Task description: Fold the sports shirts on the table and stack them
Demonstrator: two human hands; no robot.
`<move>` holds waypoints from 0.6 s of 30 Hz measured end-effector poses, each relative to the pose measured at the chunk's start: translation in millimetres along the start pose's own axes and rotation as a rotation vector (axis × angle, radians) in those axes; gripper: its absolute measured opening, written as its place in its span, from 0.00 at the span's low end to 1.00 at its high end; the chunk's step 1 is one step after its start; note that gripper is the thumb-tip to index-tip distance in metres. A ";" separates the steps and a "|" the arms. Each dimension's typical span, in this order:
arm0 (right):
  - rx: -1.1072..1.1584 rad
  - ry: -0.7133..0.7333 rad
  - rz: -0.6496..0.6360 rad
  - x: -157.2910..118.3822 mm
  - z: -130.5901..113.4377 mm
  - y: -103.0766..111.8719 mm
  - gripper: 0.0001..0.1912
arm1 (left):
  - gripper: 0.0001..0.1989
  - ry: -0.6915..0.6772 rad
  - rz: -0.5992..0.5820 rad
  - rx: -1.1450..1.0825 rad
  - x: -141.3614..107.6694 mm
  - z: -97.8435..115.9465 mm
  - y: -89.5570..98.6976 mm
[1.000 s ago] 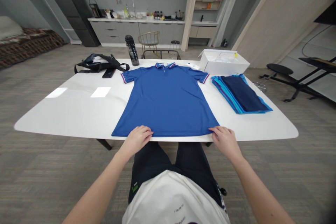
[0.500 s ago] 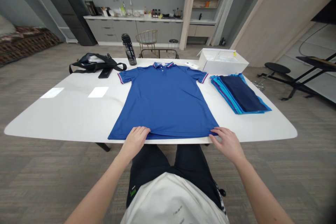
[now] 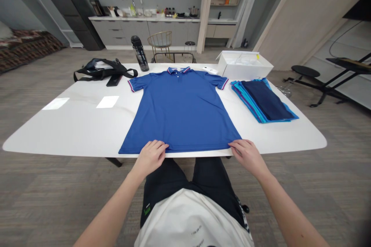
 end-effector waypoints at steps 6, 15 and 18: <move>-0.051 -0.032 -0.008 7.3 -17.8 1.4 0.15 | 0.12 0.032 0.032 0.023 9.9 9.9 1.8; 0.065 -0.009 -0.019 27.4 -72.9 -17.5 0.15 | 0.11 0.027 0.064 -0.025 27.7 34.2 2.5; 0.051 -0.039 -0.010 33.4 -85.9 -20.6 0.18 | 0.11 0.096 0.107 -0.096 28.3 35.3 5.3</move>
Point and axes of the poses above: each hand's wrist, its own x-axis towards the middle knuckle, its own y-axis out of the back of the hand, z = x × y, the point moved 4 cm from there along x, towards the middle knuckle, and after that the axes turned 8 degrees about x, right-handed, at the moved point
